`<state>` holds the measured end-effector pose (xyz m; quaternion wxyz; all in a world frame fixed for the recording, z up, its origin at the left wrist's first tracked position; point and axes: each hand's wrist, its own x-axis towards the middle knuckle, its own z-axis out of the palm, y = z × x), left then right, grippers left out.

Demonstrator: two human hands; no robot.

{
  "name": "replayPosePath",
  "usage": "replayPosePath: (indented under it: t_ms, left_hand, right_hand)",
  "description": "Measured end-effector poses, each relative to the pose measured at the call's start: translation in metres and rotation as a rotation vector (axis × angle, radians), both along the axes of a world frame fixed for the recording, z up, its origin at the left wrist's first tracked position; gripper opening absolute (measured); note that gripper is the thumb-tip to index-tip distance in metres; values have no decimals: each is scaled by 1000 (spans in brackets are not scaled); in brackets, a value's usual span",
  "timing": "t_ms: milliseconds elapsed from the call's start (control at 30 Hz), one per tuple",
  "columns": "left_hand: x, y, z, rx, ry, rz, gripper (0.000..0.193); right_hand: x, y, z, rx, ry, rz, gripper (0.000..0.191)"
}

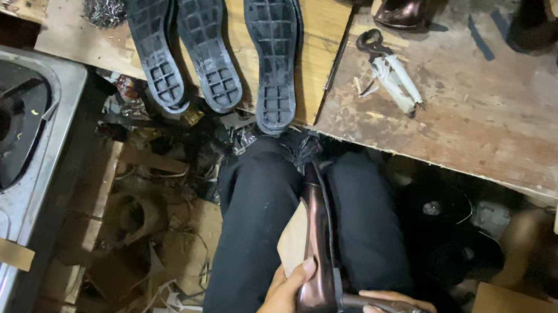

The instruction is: The person repeatedly hammers the heel area of a high-heeled shoe to attach or secure a new sole. They then place the shoe on a shelf and pick up another shoe to repeat the process. The person works on multiple shoes in a row.

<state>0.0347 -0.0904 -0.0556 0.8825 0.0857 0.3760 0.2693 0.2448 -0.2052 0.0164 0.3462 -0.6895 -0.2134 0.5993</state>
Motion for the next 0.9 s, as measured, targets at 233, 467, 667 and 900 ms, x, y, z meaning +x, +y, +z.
replayPosePath:
  t_ms: [233,467,667,900]
  left_hand:
    - [3,0,-6,20,64,36,59]
    - [8,11,4,-88,1,27,55]
    - [9,15,13,-146,-77,1,48]
    - [1,18,25,-68,-126,-98,50]
  right_hand:
    - [-13,8,-17,124,-121,17,29]
    - [-5,-21,-29,-31,-188,-40,33]
    - [-36,-26,-38,328,-569,70,33]
    - [-3,-13,1,-384,-258,114,44]
